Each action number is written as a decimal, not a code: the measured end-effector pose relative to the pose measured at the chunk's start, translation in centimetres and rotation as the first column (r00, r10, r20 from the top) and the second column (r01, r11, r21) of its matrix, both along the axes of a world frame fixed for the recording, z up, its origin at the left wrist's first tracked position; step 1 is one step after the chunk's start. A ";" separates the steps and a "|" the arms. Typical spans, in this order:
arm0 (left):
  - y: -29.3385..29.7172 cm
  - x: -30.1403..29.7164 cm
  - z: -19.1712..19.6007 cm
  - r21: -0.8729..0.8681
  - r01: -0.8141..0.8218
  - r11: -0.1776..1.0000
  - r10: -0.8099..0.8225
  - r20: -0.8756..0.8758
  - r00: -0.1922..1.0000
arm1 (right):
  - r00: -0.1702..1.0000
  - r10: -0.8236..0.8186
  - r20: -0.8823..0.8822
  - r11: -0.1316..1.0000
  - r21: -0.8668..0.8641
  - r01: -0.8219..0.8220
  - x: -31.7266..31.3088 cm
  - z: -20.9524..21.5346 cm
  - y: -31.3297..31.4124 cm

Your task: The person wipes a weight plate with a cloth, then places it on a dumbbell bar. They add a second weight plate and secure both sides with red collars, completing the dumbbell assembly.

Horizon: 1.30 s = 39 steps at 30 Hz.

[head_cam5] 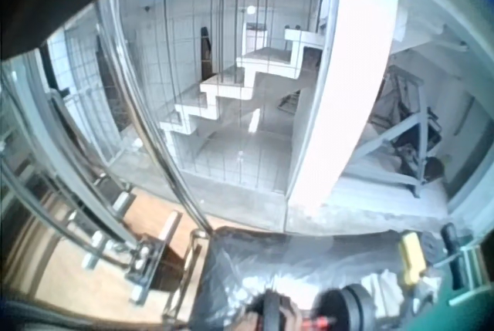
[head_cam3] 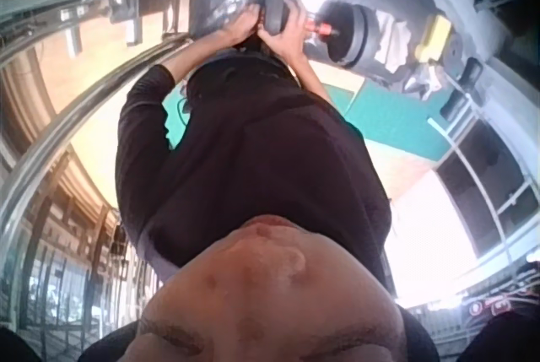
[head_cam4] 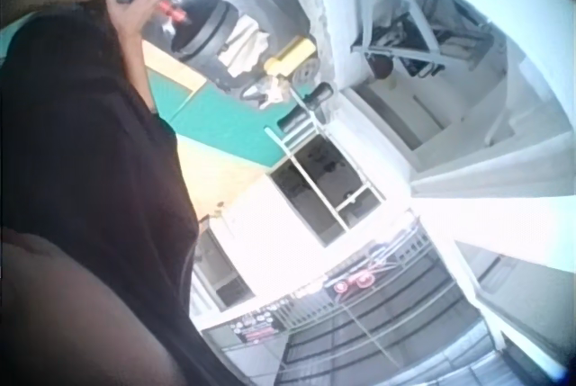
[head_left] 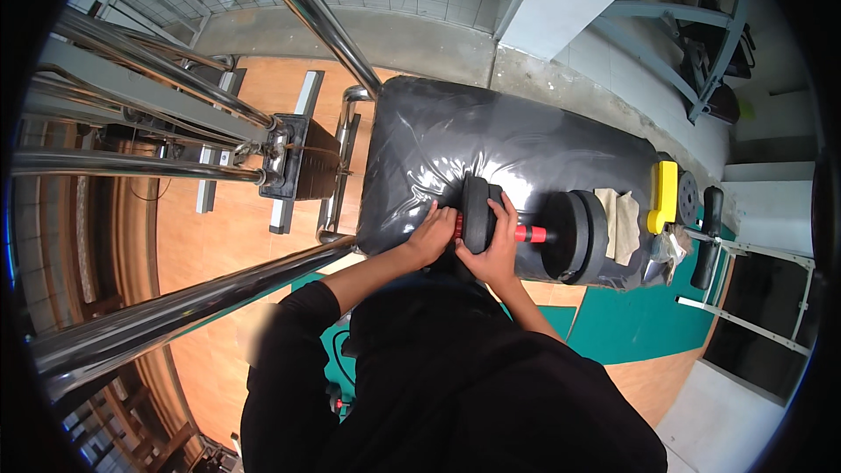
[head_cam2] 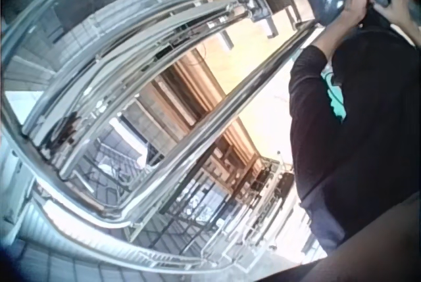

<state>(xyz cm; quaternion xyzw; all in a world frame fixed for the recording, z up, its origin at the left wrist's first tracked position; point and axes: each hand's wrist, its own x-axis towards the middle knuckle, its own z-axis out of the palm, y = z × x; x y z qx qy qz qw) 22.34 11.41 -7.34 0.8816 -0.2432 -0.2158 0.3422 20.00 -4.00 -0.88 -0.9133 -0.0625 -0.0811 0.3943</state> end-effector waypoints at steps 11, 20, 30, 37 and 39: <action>0.6 1.5 1.5 -0.030 -0.012 0.999 0.007 -0.156 0.988 | 0.998 0.003 -0.068 0.999 0.033 -0.001 0.3 0.3 -0.2; -0.7 1.1 -0.2 0.161 -0.038 0.986 0.017 0.127 0.992 | 0.960 0.219 -0.173 0.976 0.046 -0.214 3.6 7.9 -6.9; -0.8 0.5 -0.9 0.260 0.032 0.965 -0.055 0.082 0.995 | 0.958 -0.250 -0.138 0.928 -0.315 0.197 -2.5 0.6 -26.4; -1.9 -0.5 -1.7 0.354 -0.269 0.896 0.215 0.185 0.959 | 0.942 -0.030 -0.334 0.670 -0.706 -0.229 1.1 -4.3 -25.4; -2.3 -0.8 -2.2 0.378 -0.366 0.850 0.316 0.189 0.930 | 0.923 0.055 -0.380 0.660 -0.680 -0.319 2.2 -4.2 -26.1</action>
